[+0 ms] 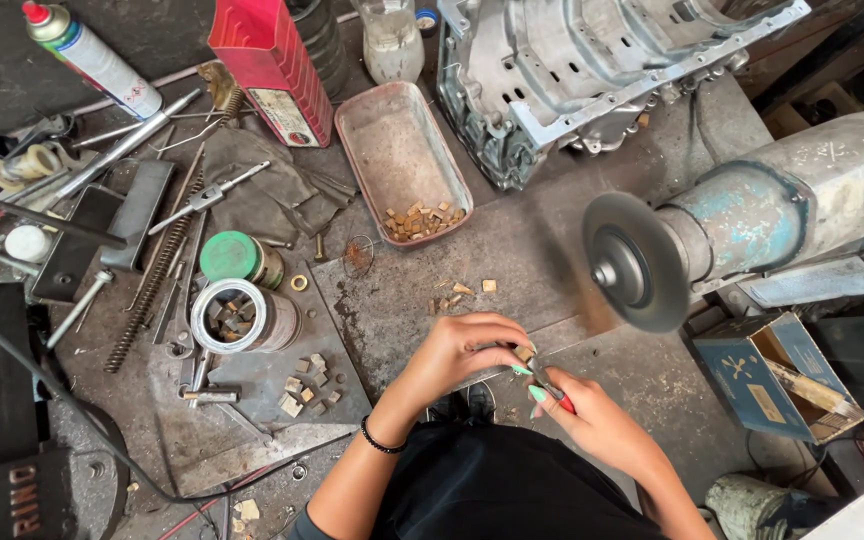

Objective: The person uses pliers to hold small metal pieces against a rotating grinding wheel. They repeatedly pick up pieces from the workbench, grind them, and place them back down or into a container.

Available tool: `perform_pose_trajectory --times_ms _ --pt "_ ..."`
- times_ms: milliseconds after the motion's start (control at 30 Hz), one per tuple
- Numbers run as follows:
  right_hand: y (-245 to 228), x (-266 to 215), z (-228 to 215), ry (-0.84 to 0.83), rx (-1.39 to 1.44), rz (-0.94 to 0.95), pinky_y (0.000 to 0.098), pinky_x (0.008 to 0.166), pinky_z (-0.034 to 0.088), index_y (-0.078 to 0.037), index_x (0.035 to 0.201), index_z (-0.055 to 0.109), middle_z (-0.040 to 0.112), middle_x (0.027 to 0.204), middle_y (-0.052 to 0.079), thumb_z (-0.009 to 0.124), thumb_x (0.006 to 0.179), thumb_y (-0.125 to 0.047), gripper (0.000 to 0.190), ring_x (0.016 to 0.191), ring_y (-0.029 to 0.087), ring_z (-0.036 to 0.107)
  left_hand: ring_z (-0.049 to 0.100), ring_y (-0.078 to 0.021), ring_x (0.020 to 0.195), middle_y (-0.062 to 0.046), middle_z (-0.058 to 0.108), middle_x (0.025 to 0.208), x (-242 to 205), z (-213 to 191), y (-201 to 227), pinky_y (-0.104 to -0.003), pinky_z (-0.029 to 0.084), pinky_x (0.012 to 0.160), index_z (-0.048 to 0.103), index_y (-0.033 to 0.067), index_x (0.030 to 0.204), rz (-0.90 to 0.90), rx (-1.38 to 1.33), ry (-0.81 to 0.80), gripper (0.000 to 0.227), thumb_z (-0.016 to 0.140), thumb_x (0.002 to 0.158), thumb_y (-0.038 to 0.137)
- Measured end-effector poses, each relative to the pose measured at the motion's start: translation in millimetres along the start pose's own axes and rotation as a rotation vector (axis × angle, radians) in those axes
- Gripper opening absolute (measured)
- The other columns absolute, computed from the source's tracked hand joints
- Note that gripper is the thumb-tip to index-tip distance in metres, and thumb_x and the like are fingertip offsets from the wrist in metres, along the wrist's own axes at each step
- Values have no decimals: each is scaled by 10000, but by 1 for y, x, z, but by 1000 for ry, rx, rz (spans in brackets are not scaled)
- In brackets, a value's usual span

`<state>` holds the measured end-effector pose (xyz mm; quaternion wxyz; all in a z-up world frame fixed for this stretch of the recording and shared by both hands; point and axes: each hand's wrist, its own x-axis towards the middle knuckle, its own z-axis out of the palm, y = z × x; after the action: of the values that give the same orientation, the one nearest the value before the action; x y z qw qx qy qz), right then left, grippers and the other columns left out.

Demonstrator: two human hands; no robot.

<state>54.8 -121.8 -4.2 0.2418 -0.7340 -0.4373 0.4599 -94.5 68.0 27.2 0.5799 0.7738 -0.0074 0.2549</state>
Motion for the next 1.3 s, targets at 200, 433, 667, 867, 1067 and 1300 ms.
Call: perform_pose_trajectory --times_ms 200,433,667,867,1067,1300 --pt "2 -7 -1 25 15 -34 257 693 452 -136 895 584 699 722 -13 480 957 -388 280 683 125 631 685 -223 894 -96 678 1026 9 -1 5 -321 522 832 659 27 1039 19 30 -121 198 629 925 186" --pt "14 -9 4 122 32 -71 270 648 423 -122 910 599 559 694 -14 512 962 -374 272 641 127 519 689 -202 896 -82 683 1040 18 5 2 -305 524 824 666 43 1030 21 29 -162 179 639 925 185" --pt "32 -9 12 232 -75 -112 295 643 410 -124 906 552 514 713 -1 512 972 -330 220 628 162 500 683 -211 918 -90 681 1038 23 9 2 -309 522 852 663 39 1039 38 -17 -189 180 654 918 171" --pt "50 -8 18 659 -476 -220 395 566 439 -79 874 462 513 773 78 542 805 -120 113 629 258 521 652 -183 1013 -87 664 1145 27 13 17 -294 518 933 643 87 1215 -32 -138 -202 415 766 819 76" --pt "42 -16 11 989 -777 -285 384 630 419 -20 948 563 558 933 116 538 636 -38 314 697 297 491 682 -114 925 -29 695 1080 13 17 7 -260 581 871 605 121 1201 -378 -396 -152 391 741 835 97" --pt "45 -23 11 1293 -811 -374 441 669 375 -1 973 555 614 969 175 537 983 -150 150 751 332 534 684 -140 871 -80 692 940 8 13 41 -251 579 807 655 43 1055 -341 -419 -217 265 767 818 79"
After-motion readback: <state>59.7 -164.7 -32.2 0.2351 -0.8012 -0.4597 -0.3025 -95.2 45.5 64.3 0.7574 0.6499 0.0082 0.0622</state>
